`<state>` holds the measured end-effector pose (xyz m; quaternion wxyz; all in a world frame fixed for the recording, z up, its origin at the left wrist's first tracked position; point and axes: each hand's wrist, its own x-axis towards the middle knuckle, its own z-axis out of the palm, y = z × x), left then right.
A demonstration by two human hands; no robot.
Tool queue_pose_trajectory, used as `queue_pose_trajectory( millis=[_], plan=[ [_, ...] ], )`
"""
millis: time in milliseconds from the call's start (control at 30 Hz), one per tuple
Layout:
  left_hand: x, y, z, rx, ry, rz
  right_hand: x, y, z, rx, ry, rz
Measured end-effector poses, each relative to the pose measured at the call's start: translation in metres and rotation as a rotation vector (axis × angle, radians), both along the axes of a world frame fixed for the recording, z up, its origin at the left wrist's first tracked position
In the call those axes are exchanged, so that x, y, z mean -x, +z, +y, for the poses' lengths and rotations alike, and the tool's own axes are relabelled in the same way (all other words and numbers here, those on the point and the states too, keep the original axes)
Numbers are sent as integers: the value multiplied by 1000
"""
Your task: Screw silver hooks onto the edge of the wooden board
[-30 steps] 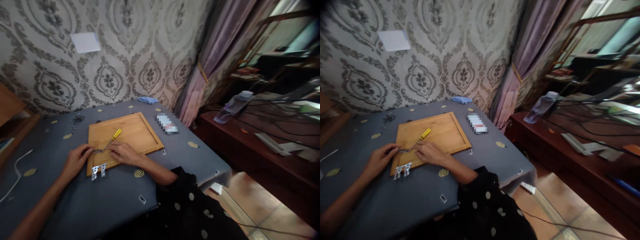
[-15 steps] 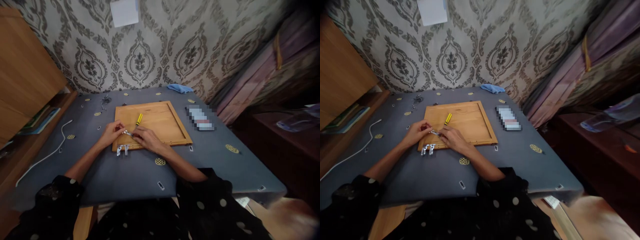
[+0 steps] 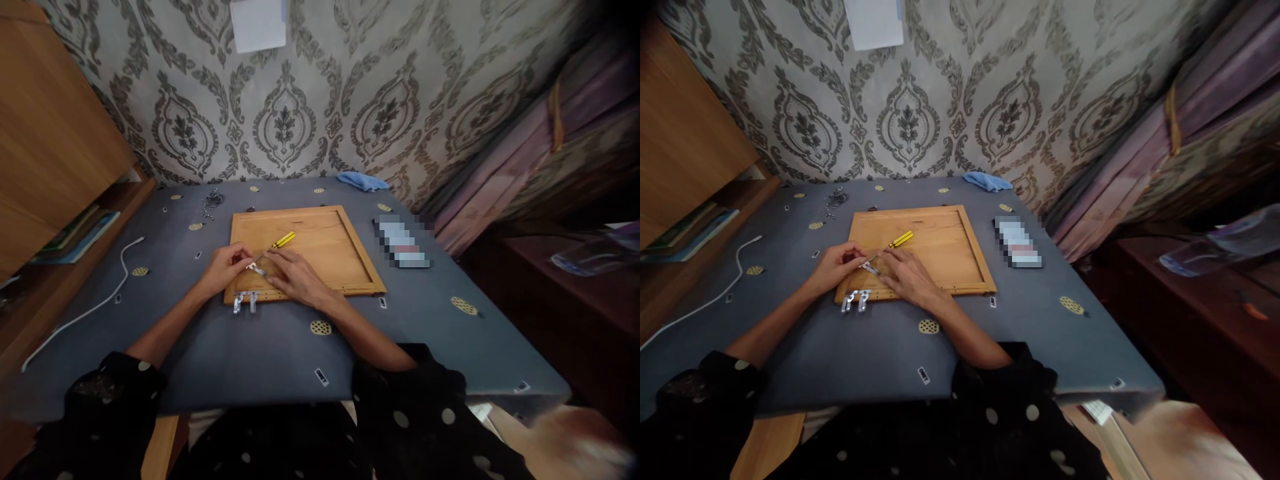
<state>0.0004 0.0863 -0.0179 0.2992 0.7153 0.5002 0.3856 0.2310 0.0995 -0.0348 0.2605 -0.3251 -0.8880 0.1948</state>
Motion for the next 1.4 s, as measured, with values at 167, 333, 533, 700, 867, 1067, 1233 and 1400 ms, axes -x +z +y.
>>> queue_pose_trajectory(
  millis=[167,333,533,700,867,1067,1233,1400],
  plan=[
    [-2,1,-2,0,-9,2,2,7,-6,34,43,36],
    [-5,-2,-3,6,-31,8,6,12,-10,117,46,36],
    [-7,-1,-7,3,-59,54,12,18,-20,268,-10,89],
    [-4,9,-20,-13,-82,121,9,17,-35,447,-87,197],
    [-4,19,-42,8,-195,165,-1,8,-59,648,-151,329],
    [-11,15,-58,23,-332,286,1,0,-81,786,-175,448],
    [-12,9,-60,-37,-298,365,4,0,-84,804,-172,476],
    [-13,9,-64,-58,-300,392,5,0,-84,795,-167,466]
  ],
)
